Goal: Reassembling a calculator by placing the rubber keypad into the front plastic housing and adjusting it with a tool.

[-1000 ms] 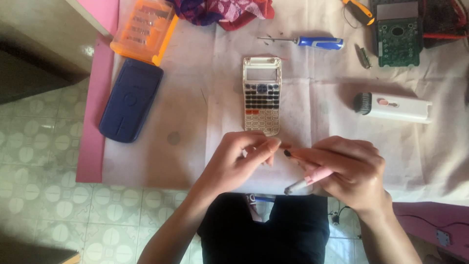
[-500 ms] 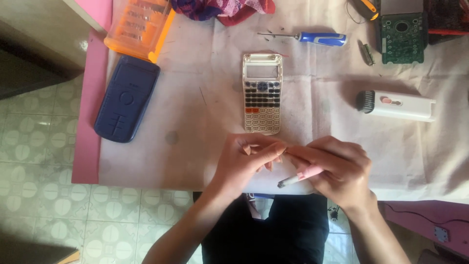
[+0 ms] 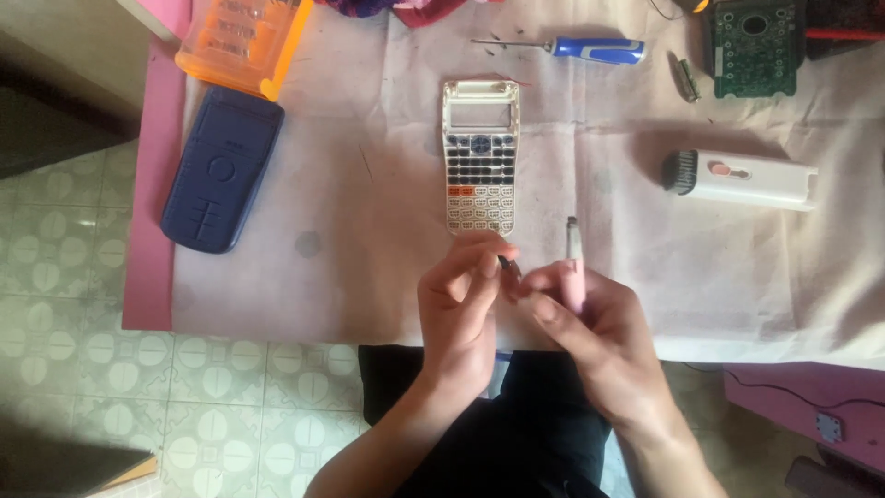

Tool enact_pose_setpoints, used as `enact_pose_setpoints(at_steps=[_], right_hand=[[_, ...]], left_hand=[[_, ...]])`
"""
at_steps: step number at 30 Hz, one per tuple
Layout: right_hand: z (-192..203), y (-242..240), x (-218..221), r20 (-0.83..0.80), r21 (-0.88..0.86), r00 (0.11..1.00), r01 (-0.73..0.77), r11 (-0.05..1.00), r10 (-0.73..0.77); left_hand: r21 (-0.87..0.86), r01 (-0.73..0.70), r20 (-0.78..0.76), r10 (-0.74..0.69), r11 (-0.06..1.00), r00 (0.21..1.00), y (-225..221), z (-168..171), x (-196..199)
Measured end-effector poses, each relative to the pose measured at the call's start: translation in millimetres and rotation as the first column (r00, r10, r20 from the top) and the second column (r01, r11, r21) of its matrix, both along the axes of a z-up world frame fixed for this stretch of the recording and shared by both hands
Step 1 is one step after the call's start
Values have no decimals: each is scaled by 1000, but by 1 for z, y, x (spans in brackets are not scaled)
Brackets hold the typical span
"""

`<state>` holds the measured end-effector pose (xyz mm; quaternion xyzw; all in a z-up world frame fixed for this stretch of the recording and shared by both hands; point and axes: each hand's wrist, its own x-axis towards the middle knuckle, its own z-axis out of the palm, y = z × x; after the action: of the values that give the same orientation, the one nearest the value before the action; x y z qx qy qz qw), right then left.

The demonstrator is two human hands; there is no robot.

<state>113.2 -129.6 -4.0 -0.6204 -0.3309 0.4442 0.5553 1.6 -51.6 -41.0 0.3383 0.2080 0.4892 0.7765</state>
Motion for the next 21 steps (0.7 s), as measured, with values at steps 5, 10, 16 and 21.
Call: enact_pose_setpoints(at_steps=[5,10,16,21], right_hand=[[-3,4,-10,-221,63,963,170,983,-152],[4,0,-11,-185,126,976,141,982,-116],[18,-6,-9,-103,145,994,48,988,-33],[47,-9,-15,-138,-89,983,-136,987,123]], left_hand=[[302,-141,-169,199,943,965,-11,10,5],[321,-41,-130,87,946,988,-18,8,0],[73,29,60,-33,997,998,-20,8,2],[-234,98,168,-59,967,984,-12,23,1]])
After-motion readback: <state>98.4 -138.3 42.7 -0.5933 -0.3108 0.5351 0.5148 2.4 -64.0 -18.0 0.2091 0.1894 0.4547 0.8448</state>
